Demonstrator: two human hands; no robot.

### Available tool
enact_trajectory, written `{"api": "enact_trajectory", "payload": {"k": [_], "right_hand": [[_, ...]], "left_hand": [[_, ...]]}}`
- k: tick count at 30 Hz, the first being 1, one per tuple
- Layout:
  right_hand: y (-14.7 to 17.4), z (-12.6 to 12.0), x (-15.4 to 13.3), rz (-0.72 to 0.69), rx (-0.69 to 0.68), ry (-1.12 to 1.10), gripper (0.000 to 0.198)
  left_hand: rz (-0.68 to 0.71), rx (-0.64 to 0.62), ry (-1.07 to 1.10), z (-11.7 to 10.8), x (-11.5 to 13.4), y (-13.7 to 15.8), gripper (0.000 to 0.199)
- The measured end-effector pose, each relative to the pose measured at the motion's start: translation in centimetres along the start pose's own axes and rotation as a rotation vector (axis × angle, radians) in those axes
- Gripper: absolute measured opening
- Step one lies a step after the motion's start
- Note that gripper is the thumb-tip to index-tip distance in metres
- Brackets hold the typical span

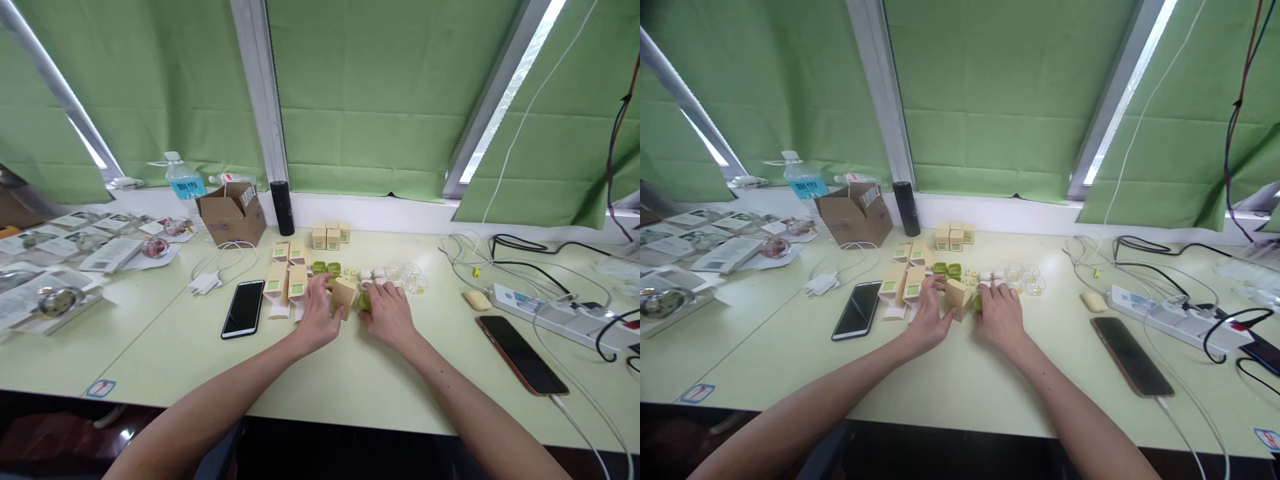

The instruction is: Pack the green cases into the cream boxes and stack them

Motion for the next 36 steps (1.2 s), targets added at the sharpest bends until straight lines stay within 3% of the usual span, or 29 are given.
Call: {"api": "enact_trajectory", "payload": {"k": [8, 14, 18, 25, 36], "right_hand": [[-0.03, 0.15, -0.29, -0.007, -0.006, -0.009, 0.055], [0.09, 0.23, -0.44, -0.038, 0.006, 0.008, 0.046], [0.16, 0.28, -0.51, -0.067, 0.014, 0.01, 0.036], [0.17, 0.17, -0.67, -0.06, 0.006, -0.002, 0.038], [0.11, 0.18, -0.66, -0.035, 0.001, -0.008, 0.045]], "left_hand": [[0.037, 0.034, -0.131, -0.01, 0.32, 0.02, 0.086], [0.098, 0.056, -0.257, 0.52, 0.05, 0.1, 0.086], [0.091, 0.06, -0.251, 0.38, 0.05, 0.14, 0.071], [0.096, 0.044, -0.175, -0.02, 0.41, 0.18, 0.081], [0.085, 0.069, -0.125, -0.01, -0.23, -0.05, 0.073]]}}
Point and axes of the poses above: each hand's wrist, its own y-axis away from the middle knuckle, its own z-axis out of the palm, x = y × z, the point moved 4 cm from there along -y, towards the middle knuckle, and after that the axes turned 10 degrees about -z, right-handed, at the moved point
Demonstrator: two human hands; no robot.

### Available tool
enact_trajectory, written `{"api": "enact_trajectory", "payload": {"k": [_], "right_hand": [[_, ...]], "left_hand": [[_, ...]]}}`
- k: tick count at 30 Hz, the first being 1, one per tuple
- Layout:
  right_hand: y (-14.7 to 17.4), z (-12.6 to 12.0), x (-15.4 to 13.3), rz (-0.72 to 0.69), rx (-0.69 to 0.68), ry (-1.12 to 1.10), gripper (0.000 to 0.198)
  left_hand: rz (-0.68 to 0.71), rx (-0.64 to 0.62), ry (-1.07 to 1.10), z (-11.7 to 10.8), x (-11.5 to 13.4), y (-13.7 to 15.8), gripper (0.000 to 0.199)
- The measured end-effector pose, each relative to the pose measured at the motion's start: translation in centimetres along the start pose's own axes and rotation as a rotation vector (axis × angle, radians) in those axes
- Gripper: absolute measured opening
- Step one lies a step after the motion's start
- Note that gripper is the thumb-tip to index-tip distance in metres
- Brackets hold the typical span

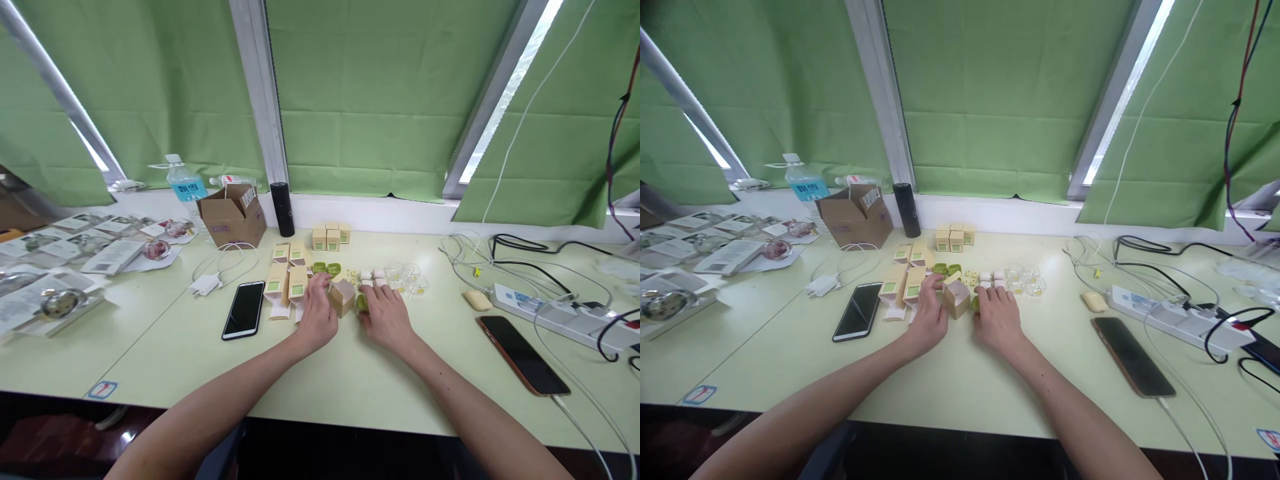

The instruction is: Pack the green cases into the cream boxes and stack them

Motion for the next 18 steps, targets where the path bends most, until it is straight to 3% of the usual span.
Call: {"api": "enact_trajectory", "payload": {"k": [7, 18], "right_hand": [[-0.03, -0.02, 0.01, 0.009, -0.006, -0.006, 0.047], [0.02, -0.75, 0.16, 0.029, 0.016, -0.012, 0.05]], "left_hand": [[-0.028, -0.027, -0.001, -0.14, 0.52, 0.03, 0.079], [-0.029, -0.038, 0.04, -0.16, 0.18, -0.1, 0.063]]}}
Point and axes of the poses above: each hand's wrist, its own y-axis away from the middle knuckle, its own z-axis out of the palm, x = y × z, the point moved 4 cm from there along -y, towards the middle knuckle, and after that the axes turned 10 degrees about -z, right-handed, at the moved point
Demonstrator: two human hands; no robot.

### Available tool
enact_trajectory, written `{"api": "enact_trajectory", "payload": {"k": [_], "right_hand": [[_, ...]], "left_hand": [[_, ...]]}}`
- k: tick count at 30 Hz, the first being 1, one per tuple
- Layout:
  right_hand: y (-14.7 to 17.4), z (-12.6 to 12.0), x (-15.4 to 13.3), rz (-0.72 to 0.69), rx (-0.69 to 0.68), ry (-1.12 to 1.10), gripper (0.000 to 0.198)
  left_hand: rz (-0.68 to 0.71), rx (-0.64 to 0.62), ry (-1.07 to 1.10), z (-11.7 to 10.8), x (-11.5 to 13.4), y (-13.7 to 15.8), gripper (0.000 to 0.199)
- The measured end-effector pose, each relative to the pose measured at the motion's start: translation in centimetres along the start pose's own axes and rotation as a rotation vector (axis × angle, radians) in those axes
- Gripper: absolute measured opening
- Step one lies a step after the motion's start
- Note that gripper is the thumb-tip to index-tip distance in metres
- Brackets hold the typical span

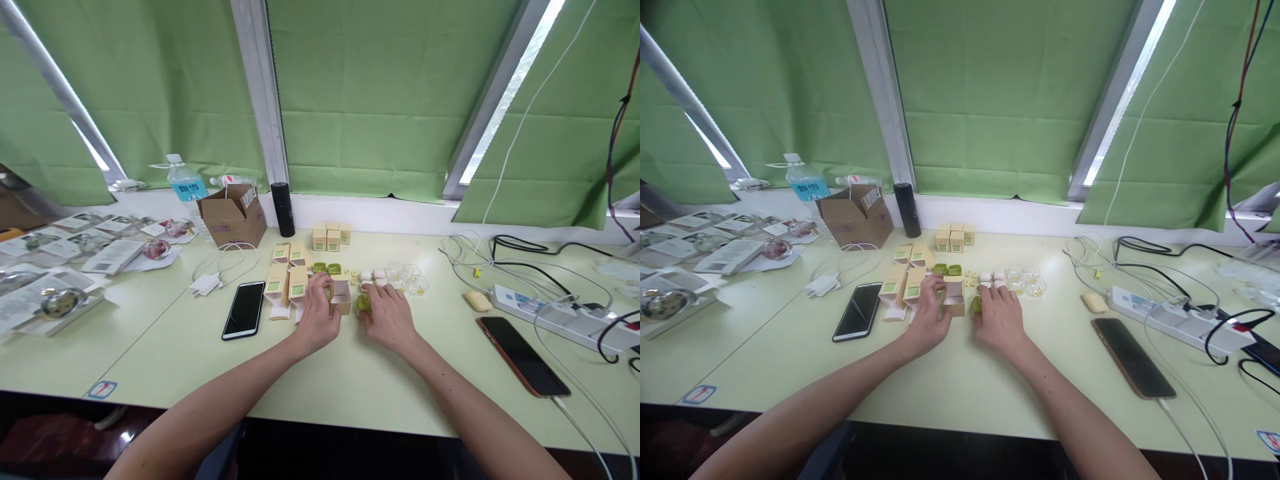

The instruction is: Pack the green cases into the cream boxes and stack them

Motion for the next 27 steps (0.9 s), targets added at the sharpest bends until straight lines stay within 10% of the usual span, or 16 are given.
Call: {"api": "enact_trajectory", "payload": {"k": [10, 20, 27], "right_hand": [[-0.2, -0.3, 0.7, 0.028, 0.03, -0.043, 0.031], [1.2, -3.4, 1.8, 0.005, 0.794, -0.52, 0.033], [1.6, -1.4, -0.3, -0.065, 0.834, -0.868, 0.043]], "left_hand": [[-0.082, 0.014, -0.008, -0.9, 0.5, -0.5, 0.019], [-0.037, 0.079, -0.022, -0.4, -0.5, -0.3, 0.035], [0.053, 0.018, 0.005, -0.5, 0.4, 0.0, 0.045]]}}
Point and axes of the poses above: each hand's wrist, its own y-axis away from the middle knuckle, its own z-axis out of the palm, x = y × z, the point moved 4 cm from there along -y, towards the middle knuckle, and after that the axes turned 10 degrees about -z, right-handed, at the moved point
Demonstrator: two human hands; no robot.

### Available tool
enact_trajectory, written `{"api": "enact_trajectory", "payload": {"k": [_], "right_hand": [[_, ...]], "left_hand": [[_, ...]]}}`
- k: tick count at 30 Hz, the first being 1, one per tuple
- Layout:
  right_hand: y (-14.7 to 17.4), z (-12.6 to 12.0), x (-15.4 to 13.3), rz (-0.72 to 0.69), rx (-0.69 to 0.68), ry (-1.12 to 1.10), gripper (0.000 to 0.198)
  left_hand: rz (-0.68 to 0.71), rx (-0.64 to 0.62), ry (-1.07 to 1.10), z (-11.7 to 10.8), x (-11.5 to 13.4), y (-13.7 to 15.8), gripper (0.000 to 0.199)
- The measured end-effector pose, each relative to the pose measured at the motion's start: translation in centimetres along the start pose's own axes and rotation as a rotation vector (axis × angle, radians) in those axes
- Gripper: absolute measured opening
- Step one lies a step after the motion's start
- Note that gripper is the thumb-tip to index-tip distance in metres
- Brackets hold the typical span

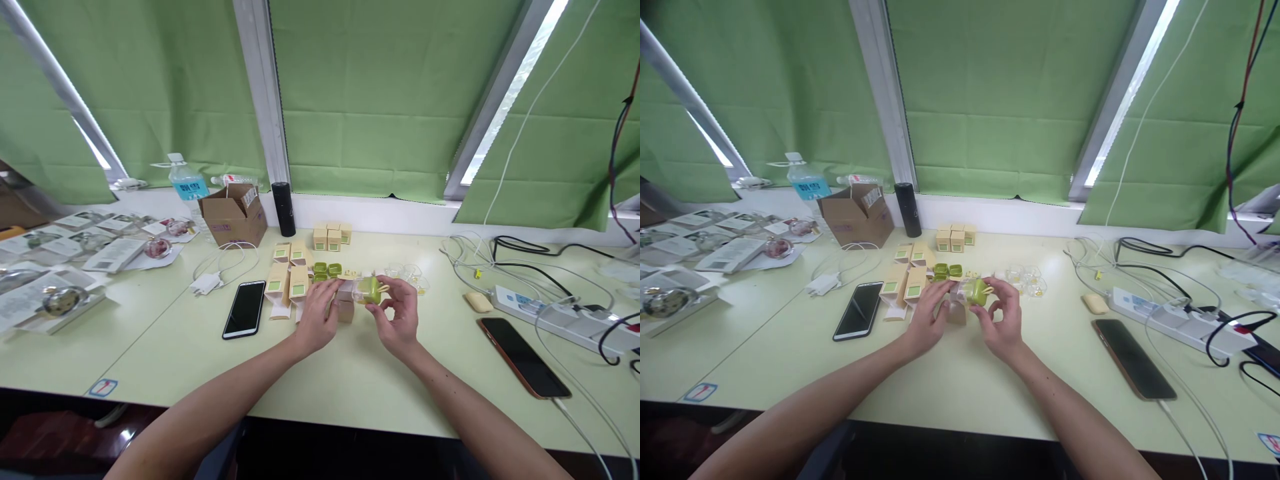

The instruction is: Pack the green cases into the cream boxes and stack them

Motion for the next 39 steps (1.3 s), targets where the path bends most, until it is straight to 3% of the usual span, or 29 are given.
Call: {"api": "enact_trajectory", "payload": {"k": [8, 13, 20, 24, 28, 34, 39], "right_hand": [[0.8, 1.6, 0.1, 0.037, -0.265, -0.083, 0.04], [0.1, 0.8, 1.1, 0.052, -0.295, 0.046, 0.041], [-0.2, 0.7, 0.8, -0.044, -0.462, 0.24, 0.029], [0.0, 1.0, 0.5, -0.022, -0.55, 0.235, 0.027], [0.0, 1.3, 0.8, 0.0, -0.563, 0.223, 0.013], [0.3, 1.6, 1.2, 0.011, -0.551, 0.272, 0.019], [0.3, 1.7, 1.1, -0.091, -0.505, 0.251, 0.019]], "left_hand": [[0.041, -0.073, 0.034, 0.0, 0.7, 0.0, 0.054], [-0.018, -0.058, 0.039, 0.0, 0.2, -0.2, 0.057], [-0.06, -0.072, 0.056, 0.1, -0.2, -0.2, 0.06], [-0.049, -0.086, 0.074, 0.2, 0.0, -0.2, 0.061], [-0.048, -0.118, 0.093, 0.3, 0.1, -0.1, 0.062], [-0.054, -0.139, 0.102, 0.6, -0.2, 0.1, 0.062], [-0.068, -0.152, 0.109, 0.6, -0.4, 0.1, 0.06]]}}
Point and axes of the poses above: each hand's wrist, its own y-axis away from the middle knuckle, its own z-axis out of the palm, x = y × z, the point moved 4 cm from there along -y, towards the middle knuckle, and after that the axes turned 10 degrees about -z, right-handed, at the moved point
